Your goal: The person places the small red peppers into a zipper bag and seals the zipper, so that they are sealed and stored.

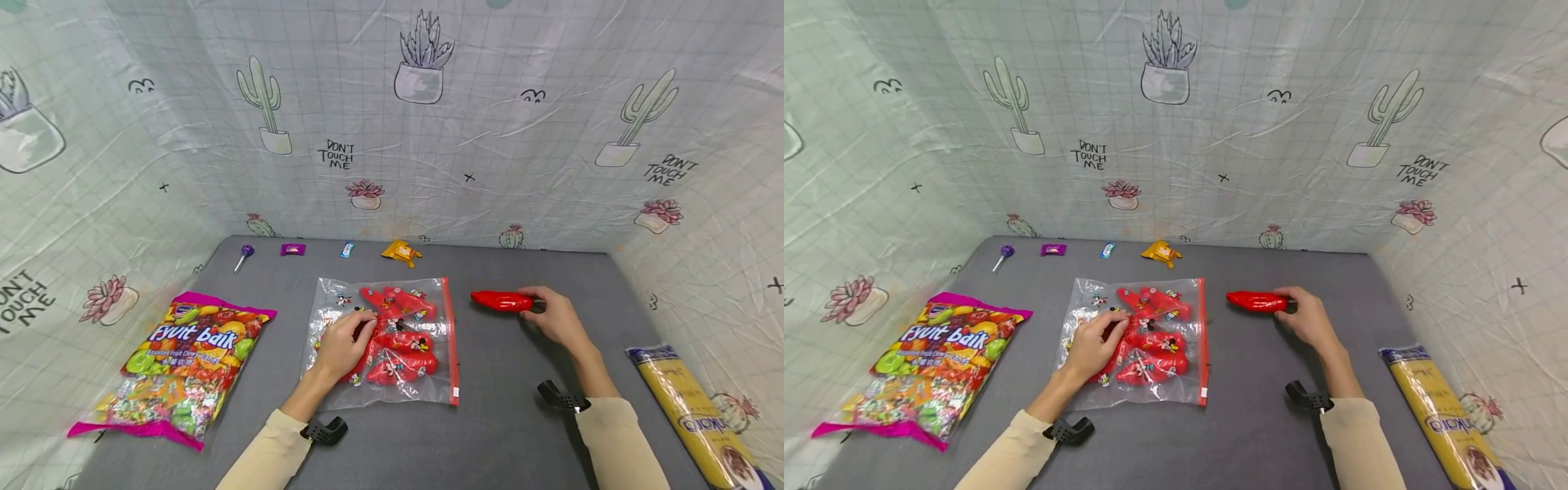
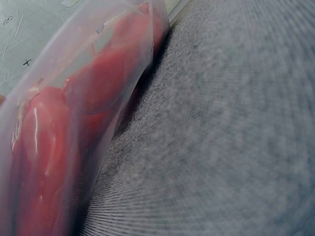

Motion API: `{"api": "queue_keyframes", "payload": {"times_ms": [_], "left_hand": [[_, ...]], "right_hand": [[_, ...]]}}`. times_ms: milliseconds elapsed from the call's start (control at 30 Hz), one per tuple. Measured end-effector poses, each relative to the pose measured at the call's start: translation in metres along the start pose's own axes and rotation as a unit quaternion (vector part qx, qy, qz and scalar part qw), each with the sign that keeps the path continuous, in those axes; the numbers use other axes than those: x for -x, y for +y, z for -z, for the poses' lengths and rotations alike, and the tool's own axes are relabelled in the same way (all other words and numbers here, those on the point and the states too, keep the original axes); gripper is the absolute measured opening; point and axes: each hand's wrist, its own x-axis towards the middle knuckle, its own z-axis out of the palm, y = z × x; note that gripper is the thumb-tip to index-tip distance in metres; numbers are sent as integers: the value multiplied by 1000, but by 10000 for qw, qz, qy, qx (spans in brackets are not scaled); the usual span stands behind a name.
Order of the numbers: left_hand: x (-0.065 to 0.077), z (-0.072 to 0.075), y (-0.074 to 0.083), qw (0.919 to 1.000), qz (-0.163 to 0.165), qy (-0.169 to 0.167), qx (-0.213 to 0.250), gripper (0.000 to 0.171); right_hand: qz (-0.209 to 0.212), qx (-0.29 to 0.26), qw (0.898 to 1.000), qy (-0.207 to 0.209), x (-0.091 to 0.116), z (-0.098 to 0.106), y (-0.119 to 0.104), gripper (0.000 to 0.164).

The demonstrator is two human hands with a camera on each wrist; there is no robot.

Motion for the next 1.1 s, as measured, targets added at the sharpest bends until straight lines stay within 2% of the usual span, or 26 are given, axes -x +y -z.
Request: {"api": "queue_keyframes", "payload": {"times_ms": [267,567,733,1000,1100], "left_hand": [[0,0,0,10000,16,-27,36,16],[0,0,0,10000,39,-22,52,15],[0,0,0,10000,37,-9,71,15],[-1,0,0,10000,-9,13,56,14],[-1,0,0,10000,-28,30,43,14]], "right_hand": [[581,-202,9979,-185,17,2,-18,42],[1302,-168,9902,-466,23,-9,-52,42],[1495,-202,9870,-560,18,-24,-67,41],[1523,-289,9856,-672,13,-52,-83,41],[1558,-486,9845,-634,11,-61,-89,41]]}}
